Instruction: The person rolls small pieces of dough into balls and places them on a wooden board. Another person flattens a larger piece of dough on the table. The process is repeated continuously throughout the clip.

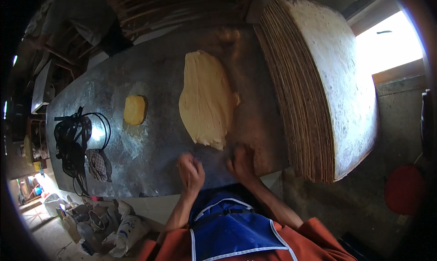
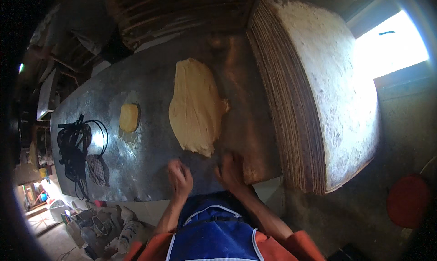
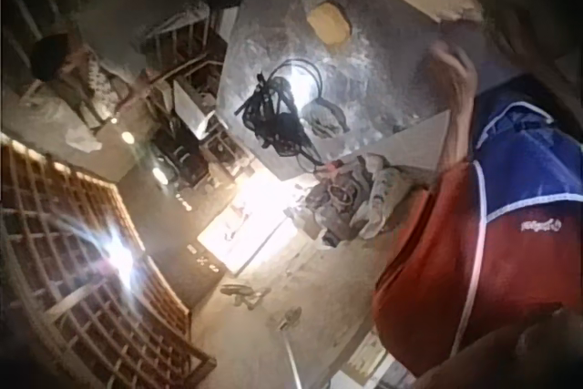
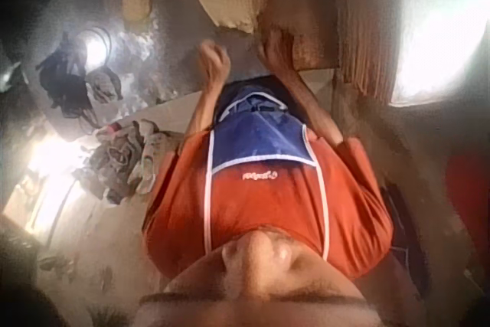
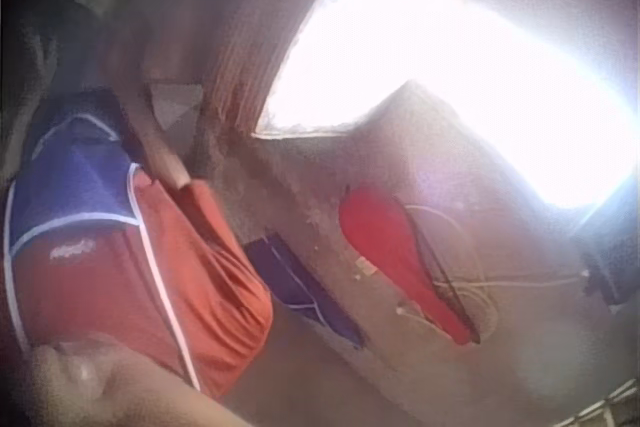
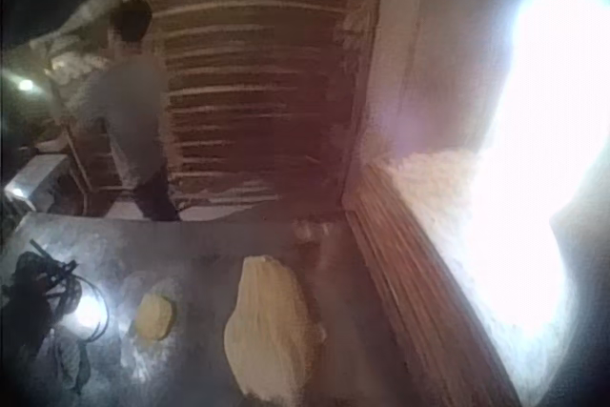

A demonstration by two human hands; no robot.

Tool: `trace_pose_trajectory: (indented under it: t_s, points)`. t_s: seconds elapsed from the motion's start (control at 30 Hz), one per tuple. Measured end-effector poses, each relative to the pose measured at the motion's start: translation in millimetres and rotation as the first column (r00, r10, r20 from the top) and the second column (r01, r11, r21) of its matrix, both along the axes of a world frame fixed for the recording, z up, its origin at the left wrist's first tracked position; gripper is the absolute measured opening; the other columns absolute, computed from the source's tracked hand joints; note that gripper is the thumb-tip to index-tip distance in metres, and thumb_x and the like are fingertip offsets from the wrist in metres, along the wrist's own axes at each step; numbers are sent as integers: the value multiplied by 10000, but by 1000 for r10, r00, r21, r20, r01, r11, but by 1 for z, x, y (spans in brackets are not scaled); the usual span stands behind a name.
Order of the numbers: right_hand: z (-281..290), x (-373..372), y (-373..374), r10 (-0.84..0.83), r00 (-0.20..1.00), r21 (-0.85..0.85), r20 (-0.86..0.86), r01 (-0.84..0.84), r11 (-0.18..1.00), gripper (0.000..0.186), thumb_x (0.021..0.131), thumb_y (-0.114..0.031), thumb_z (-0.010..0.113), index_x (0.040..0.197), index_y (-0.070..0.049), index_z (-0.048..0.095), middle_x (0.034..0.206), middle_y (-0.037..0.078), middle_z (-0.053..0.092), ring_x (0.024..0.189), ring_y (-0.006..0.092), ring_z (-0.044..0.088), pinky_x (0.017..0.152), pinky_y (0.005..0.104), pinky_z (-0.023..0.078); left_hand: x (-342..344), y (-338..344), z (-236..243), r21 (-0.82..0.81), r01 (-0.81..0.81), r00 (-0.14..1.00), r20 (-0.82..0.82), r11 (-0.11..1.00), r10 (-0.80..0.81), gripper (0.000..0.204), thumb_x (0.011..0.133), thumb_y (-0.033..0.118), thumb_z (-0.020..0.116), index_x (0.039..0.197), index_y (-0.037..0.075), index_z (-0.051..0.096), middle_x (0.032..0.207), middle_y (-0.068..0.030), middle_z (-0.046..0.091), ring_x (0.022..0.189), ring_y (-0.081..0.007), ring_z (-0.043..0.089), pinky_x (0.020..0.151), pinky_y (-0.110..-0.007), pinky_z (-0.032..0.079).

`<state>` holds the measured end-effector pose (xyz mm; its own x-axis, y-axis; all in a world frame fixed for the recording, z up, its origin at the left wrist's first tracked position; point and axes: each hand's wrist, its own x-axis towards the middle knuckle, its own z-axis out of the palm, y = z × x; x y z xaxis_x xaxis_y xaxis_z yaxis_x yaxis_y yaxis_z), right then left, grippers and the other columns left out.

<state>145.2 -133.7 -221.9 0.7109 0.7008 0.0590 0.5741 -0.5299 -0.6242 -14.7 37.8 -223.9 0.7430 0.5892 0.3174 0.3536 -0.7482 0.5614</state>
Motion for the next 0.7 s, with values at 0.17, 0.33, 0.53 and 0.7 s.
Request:
trace_pose_trajectory:
  t_s: [0.17, 0.33, 0.53, 0.7]
  points:
    - [9, 74, -43, 155, 982, 69, -110, -148, 987, 239, 843, -143, 715, 941, -1, 550, 880, 198, 558, 849, 429, 560, 781, 544, 420, -32, 59, 9, -46, -20, 1000, -22, 999, 19, 241, 926, 12, 657, 1067, 7, 462, 974, -168, 524, 883, -355, 565, 778, -453, 463]
    - [3, 15, 11, 45, 966, 121, 253, -78, 990, 235, 856, -147, 722, 927, -2, 551, 872, 182, 569, 794, 419, 561, 755, 537, 436, 3, -1, -7, -233, -176, 967, 141, 957, 212, 259, 944, 45, 680, 1071, 15, 457, 963, -167, 515, 856, -350, 553, 755, -447, 462]
    - [-1, 87, -41, 91, 990, -50, 112, -85, 995, 293, 859, -167, 735, 986, 19, 548, 853, 200, 572, 805, 422, 572, 754, 529, 433, -23, 81, 2, -137, -35, 999, -23, 990, 32, 256, 927, 14, 669, 1056, 13, 447, 936, -170, 491, 833, -339, 541, 768, -461, 450]
    - [0, 28, -24, 125, 991, 54, 56, -128, 990, 277, 864, -180, 727, 962, 21, 563, 855, 220, 591, 826, 420, 588, 783, 536, 451, -20, 9, 4, -59, -43, 997, 59, 997, 46, 174, 959, 2, 608, 1026, 8, 447, 930, -173, 485, 850, -356, 536, 784, -483, 434]
